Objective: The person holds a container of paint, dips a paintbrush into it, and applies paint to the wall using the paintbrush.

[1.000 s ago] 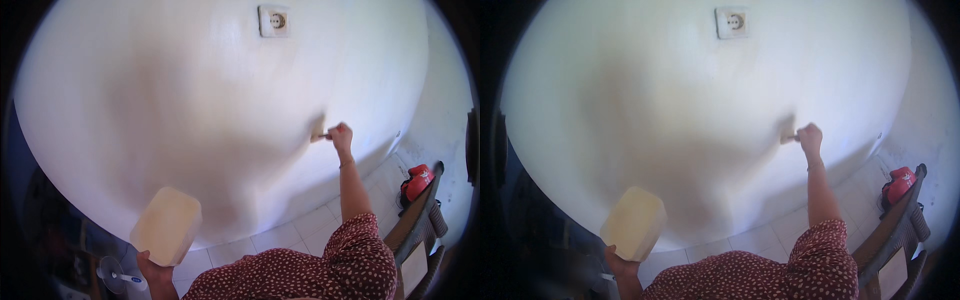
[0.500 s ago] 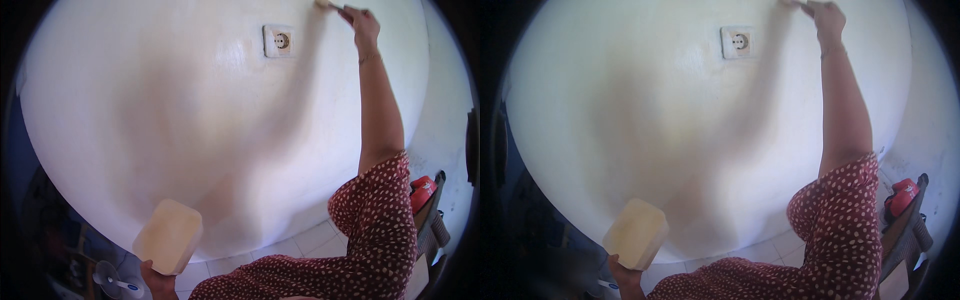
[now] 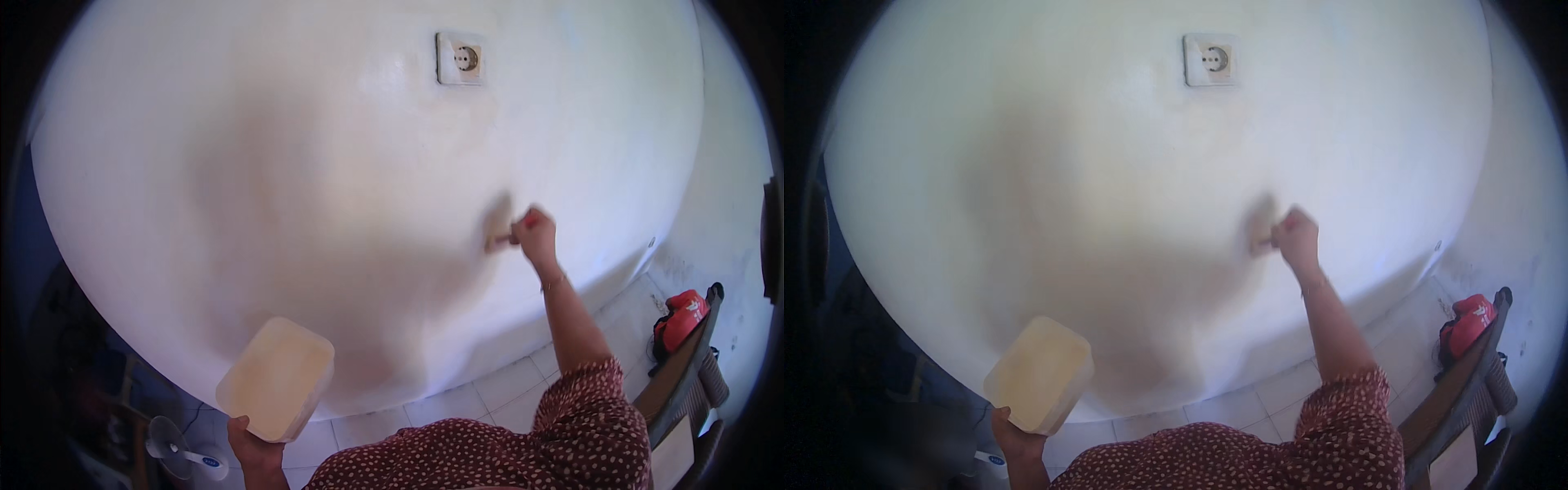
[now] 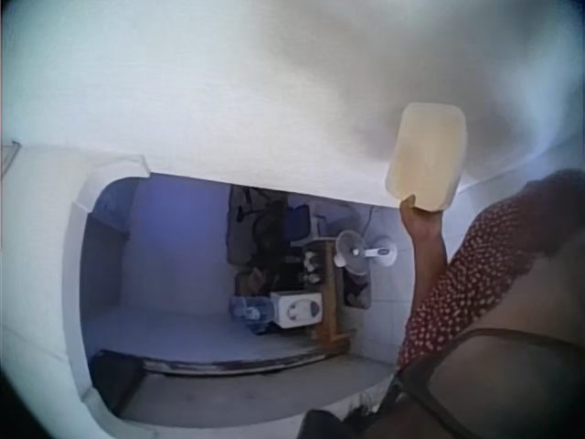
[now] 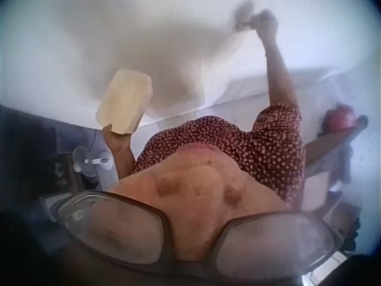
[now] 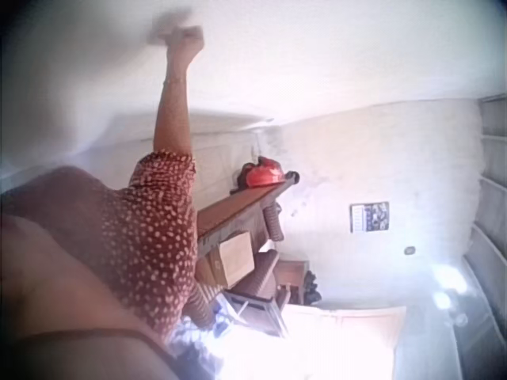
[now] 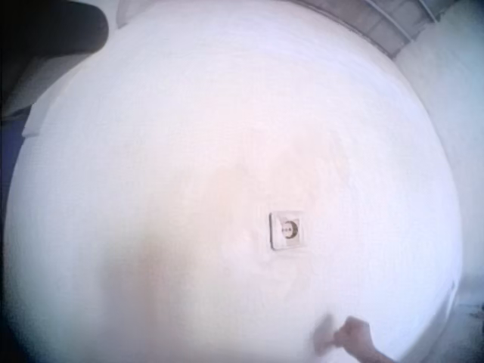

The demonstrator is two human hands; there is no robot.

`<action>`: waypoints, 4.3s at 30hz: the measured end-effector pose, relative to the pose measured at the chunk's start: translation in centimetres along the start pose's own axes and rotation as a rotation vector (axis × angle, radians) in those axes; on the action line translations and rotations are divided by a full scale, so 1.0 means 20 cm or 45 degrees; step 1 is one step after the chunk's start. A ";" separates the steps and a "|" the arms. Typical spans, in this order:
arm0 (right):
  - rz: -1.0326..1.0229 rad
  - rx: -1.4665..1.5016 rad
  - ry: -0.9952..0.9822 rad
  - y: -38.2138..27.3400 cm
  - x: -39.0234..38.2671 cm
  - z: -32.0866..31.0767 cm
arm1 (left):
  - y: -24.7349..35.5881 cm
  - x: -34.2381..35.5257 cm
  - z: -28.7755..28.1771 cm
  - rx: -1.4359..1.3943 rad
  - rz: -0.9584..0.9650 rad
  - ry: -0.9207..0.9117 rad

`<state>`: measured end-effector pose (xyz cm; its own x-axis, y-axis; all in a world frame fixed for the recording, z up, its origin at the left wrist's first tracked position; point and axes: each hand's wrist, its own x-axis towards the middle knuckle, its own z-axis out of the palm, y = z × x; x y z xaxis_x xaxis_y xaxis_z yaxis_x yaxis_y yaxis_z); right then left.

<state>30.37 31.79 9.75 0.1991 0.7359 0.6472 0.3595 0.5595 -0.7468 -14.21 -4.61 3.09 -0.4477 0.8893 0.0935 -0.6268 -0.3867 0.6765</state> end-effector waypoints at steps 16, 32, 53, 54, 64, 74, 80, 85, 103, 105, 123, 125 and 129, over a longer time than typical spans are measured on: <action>-0.230 0.396 0.203 -0.32 -0.16 0.03 | 0.04 -0.03 0.15 -0.039 -0.042 -0.027; -0.503 0.508 0.569 -0.54 0.31 0.07 | 0.05 -0.02 0.24 -0.021 -0.174 0.004; -0.318 0.248 0.249 -0.67 0.08 0.15 | 0.08 -0.06 0.28 0.002 -0.169 -0.043; -0.109 0.387 0.219 -0.74 0.05 0.09 | 0.07 -0.07 0.29 0.005 -0.164 -0.040; -0.555 0.734 0.410 -0.89 0.37 0.22 | 0.06 -0.06 0.28 -0.011 -0.156 -0.038; -0.115 0.473 0.099 -0.83 0.11 0.04 | 0.08 -0.06 0.30 0.030 -0.162 0.044; -0.672 1.012 0.395 -1.45 0.69 0.08 | 0.06 -0.05 0.21 -0.050 -0.148 0.061; -0.495 0.617 0.386 -1.00 0.70 0.15 | 0.06 -0.06 0.33 0.021 -0.110 0.061; 0.214 0.259 -0.288 -0.64 -0.25 -0.08 | 0.07 -0.04 0.22 0.005 -0.156 0.027; -0.119 0.096 -0.486 -0.80 -0.18 -0.08 | 0.07 -0.06 0.21 0.013 -0.149 0.035; -1.172 -0.505 -0.272 -0.56 0.04 0.29 | 0.07 -0.05 0.24 0.034 -0.118 0.083; -0.988 -0.433 -0.724 -0.47 -0.22 0.26 | 0.08 -0.06 0.22 0.052 -0.117 0.092; -0.552 -0.737 -1.345 -0.34 -0.41 0.25 | 0.09 -0.04 0.20 0.055 -0.144 0.093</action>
<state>21.62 23.79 8.73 -0.7554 0.6286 0.1852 0.6084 0.7777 -0.1583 -12.44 -5.14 7.07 -0.4221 0.9057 -0.0379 -0.6484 -0.2724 0.7109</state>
